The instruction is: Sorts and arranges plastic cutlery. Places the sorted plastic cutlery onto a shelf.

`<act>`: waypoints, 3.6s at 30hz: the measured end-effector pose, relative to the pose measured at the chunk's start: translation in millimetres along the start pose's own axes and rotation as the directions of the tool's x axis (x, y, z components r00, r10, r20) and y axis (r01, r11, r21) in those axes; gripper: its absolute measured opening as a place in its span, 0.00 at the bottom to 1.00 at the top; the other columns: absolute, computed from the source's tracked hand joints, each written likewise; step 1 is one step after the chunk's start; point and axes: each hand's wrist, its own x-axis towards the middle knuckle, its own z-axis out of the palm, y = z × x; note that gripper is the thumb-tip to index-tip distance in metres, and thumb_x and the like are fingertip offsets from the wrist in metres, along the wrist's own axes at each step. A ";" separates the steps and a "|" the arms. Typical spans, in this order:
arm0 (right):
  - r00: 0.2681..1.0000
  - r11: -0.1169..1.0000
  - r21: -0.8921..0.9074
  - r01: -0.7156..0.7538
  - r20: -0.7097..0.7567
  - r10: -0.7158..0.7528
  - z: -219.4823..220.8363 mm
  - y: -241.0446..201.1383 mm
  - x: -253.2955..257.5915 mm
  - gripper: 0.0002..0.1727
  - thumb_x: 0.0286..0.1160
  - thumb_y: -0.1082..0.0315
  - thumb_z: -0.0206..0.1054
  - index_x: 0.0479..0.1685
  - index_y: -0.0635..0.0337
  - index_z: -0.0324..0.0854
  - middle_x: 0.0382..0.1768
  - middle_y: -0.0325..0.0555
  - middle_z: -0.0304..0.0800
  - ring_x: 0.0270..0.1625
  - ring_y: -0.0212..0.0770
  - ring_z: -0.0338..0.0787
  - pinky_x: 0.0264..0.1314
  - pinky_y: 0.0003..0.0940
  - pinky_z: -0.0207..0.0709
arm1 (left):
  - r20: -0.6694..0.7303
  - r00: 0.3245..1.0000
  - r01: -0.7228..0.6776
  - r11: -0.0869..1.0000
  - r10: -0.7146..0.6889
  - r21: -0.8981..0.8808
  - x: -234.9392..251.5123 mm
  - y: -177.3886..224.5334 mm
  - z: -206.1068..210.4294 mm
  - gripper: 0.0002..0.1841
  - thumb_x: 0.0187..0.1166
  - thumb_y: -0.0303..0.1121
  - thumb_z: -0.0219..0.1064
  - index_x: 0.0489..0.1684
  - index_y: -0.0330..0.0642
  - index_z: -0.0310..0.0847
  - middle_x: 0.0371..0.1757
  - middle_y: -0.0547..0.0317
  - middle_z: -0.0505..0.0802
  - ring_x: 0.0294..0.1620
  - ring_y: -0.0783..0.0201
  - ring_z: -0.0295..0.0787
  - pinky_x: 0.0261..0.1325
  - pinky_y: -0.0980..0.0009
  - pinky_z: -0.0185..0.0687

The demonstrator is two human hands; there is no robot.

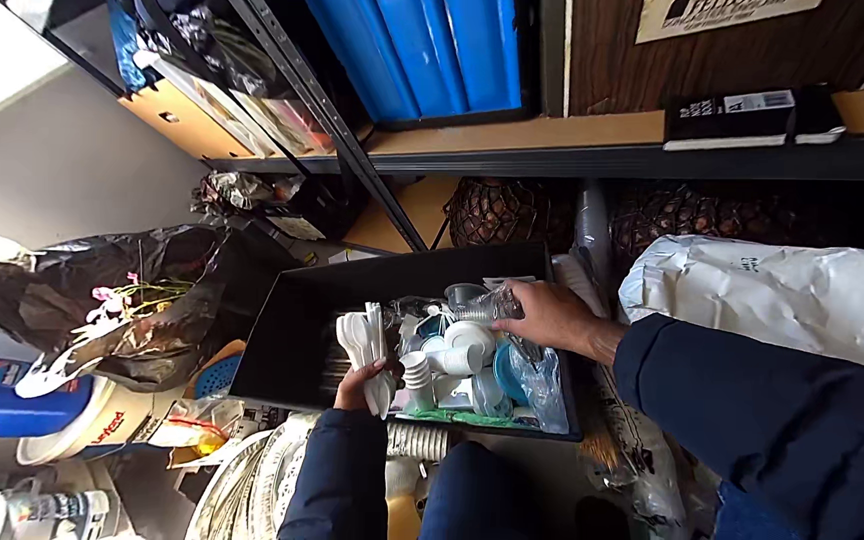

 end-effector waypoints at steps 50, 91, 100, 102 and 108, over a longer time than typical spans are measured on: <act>0.928 0.547 0.752 0.367 -0.333 -0.164 -44.1 -26.3 -143.1 0.42 0.76 0.45 0.71 0.87 0.53 0.63 0.76 0.45 0.80 0.68 0.41 0.88 0.67 0.42 0.87 | 0.117 0.989 0.081 0.996 -0.085 0.034 -95.1 -12.6 239.2 0.18 0.82 0.33 0.56 0.60 0.25 0.71 0.39 0.40 0.92 0.36 0.51 0.93 0.38 0.56 0.93; 0.841 0.161 0.921 0.356 -0.390 0.375 -49.5 -74.4 -313.0 0.10 0.65 0.77 0.79 0.44 0.70 0.91 0.39 0.52 0.97 0.43 0.38 0.95 0.51 0.31 0.90 | 0.175 0.984 0.008 0.997 0.006 -0.076 -178.2 -10.3 299.5 0.21 0.86 0.26 0.58 0.72 0.21 0.67 0.55 0.34 0.92 0.53 0.49 0.94 0.60 0.53 0.91; 0.732 0.369 0.769 0.522 -0.626 0.269 -49.8 -82.0 -311.3 0.10 0.67 0.71 0.79 0.44 0.64 0.90 0.38 0.44 0.95 0.40 0.34 0.93 0.48 0.27 0.89 | 0.138 0.988 -0.055 0.995 0.067 -0.085 -178.1 -7.8 299.4 0.23 0.86 0.27 0.58 0.76 0.22 0.65 0.58 0.34 0.91 0.54 0.49 0.94 0.61 0.53 0.91; 0.738 0.423 0.763 0.490 -0.621 0.264 -36.7 -78.4 -305.0 0.09 0.67 0.69 0.80 0.42 0.64 0.90 0.37 0.45 0.96 0.39 0.35 0.92 0.44 0.27 0.87 | 0.129 0.989 -0.067 0.996 0.075 -0.066 -180.8 -10.2 299.9 0.23 0.85 0.28 0.61 0.74 0.22 0.68 0.57 0.37 0.91 0.53 0.52 0.94 0.61 0.55 0.91; 0.744 0.512 0.779 0.362 -0.572 0.346 -5.3 -73.1 -293.2 0.11 0.65 0.63 0.82 0.37 0.55 0.85 0.44 0.43 0.88 0.49 0.36 0.86 0.44 0.26 0.82 | 0.147 0.985 -0.081 0.995 0.087 -0.051 -186.4 -19.5 299.4 0.23 0.84 0.27 0.61 0.74 0.21 0.66 0.68 0.32 0.87 0.67 0.47 0.88 0.71 0.52 0.84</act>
